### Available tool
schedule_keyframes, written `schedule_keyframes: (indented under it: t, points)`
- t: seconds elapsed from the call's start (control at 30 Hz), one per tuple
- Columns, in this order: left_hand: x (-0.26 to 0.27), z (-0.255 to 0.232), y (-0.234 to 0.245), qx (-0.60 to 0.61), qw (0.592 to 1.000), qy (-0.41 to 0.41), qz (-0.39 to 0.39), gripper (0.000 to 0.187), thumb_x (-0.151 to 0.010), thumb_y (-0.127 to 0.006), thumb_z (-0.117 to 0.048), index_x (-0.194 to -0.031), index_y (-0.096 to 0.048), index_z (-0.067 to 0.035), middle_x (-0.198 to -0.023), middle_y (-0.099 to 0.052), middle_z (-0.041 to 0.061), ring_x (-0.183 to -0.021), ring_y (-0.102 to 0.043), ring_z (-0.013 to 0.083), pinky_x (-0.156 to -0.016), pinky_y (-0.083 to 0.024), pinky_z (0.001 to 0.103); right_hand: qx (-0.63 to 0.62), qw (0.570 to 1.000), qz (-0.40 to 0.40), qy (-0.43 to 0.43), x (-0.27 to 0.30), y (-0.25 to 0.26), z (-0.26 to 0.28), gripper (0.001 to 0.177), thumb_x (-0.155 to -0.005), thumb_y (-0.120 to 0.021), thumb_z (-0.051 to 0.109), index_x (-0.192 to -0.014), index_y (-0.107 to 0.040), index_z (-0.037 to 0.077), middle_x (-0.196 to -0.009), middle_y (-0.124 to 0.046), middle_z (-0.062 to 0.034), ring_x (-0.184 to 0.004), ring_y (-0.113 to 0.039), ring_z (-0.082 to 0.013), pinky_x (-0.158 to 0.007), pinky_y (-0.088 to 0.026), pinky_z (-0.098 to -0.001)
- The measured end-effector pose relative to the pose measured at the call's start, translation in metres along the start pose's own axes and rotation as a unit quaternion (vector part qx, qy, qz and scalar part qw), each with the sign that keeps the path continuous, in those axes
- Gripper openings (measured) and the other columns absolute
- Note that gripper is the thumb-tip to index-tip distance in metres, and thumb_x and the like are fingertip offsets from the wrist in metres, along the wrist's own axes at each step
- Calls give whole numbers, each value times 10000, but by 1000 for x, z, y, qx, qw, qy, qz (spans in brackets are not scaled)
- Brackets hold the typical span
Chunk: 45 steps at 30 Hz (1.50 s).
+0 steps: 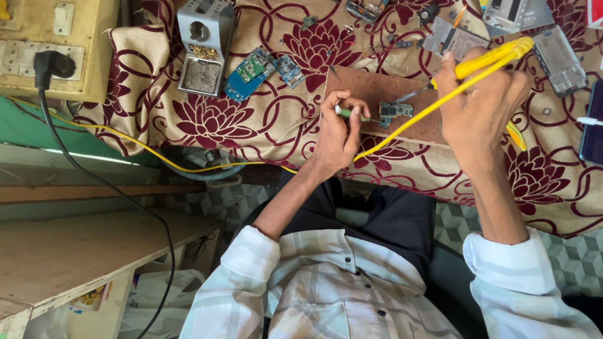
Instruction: The person uses a soldering iron and tweezers to apply solder to a small circuit board placed on a wooden board. They repeatedly heat and adjust components on the board while working at a cluttered table with various electronic parts.
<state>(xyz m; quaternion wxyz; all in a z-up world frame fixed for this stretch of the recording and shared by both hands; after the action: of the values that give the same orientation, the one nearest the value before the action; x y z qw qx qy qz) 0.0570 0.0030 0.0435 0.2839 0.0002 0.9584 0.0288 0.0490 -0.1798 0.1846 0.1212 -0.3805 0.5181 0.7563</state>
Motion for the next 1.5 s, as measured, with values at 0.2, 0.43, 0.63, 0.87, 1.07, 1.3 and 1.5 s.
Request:
schedule_keyframes:
  t: [0.2, 0.43, 0.63, 0.87, 1.07, 1.3, 1.5]
  points:
    - [0, 2, -1, -4, 1000, 5, 15, 314, -1112, -430, -28, -1347, -224, 7, -1023, -655, 112, -773, -615, 155, -788, -511, 315, -185, 958, 114, -185, -6, -10, -13, 275, -1105, -645, 106, -872, -523, 25, -672, -531, -13, -676, -445, -140, -658, -345, -363]
    - [0, 2, -2, -15, 1000, 0, 18, 292, -1126, -418, -45, -1344, -228, 0, -1024, -643, 113, -776, -598, 153, -804, -508, 320, -258, 950, 95, -147, -5, -3, -6, 334, -1190, -628, 69, -878, -546, -16, -723, -605, -35, -579, -478, -68, -544, -349, -264]
    - [0, 2, 0, -17, 1000, -5, 8, 294, -1118, -420, -49, -1338, -231, 3, -1027, -646, 115, -808, -604, 163, -851, -493, 329, -196, 969, 48, -145, 9, 0, -16, 349, -1210, -607, 38, -878, -526, -33, -796, -634, -79, -668, -500, -109, -628, -389, -288]
    - [0, -4, 0, -35, 999, -14, 7, 296, -1113, -439, -24, -1325, -234, 3, -1030, -649, 114, -825, -610, 181, -895, -481, 354, -353, 903, 51, -239, 34, -16, -36, 222, -1159, -555, 38, -947, -502, -3, -817, -542, -30, -649, -439, -53, -578, -355, -235]
    - [1, -8, 0, -42, 999, -30, -1, 319, -1094, -447, -1, -1328, -230, 10, -1021, -647, 119, -847, -634, 205, -909, -488, 359, -323, 921, 9, -215, 43, -15, -50, 351, -1220, -557, 17, -889, -441, -2, -826, -569, -50, -706, -467, -40, -627, -388, -228]
    - [1, -6, 0, -41, 999, -21, 8, 316, -1092, -445, 9, -1314, -220, 5, -1016, -652, 114, -810, -633, 188, -893, -492, 354, -333, 909, -16, -252, 64, -13, -48, 291, -1220, -537, 65, -948, -465, -8, -724, -550, -66, -544, -505, -77, -511, -383, -232]
    - [0, -5, -1, -32, 999, -23, 9, 326, -1093, -445, 15, -1314, -205, 4, -1019, -649, 110, -809, -635, 185, -879, -497, 338, -391, 869, -127, -274, 84, -11, -57, 194, -1215, -483, 82, -1057, -478, -31, -793, -585, -107, -539, -512, -103, -499, -427, -242]
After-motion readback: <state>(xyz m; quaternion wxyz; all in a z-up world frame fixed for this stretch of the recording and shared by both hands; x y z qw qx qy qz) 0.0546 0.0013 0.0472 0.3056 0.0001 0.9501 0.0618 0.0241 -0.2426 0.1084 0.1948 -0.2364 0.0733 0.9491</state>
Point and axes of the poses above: each hand's wrist, its own x-axis away from the middle knuckle, its own y-axis out of the back of the hand, z = x × y, the point moved 7 cm from there along -x, towards the middle knuckle
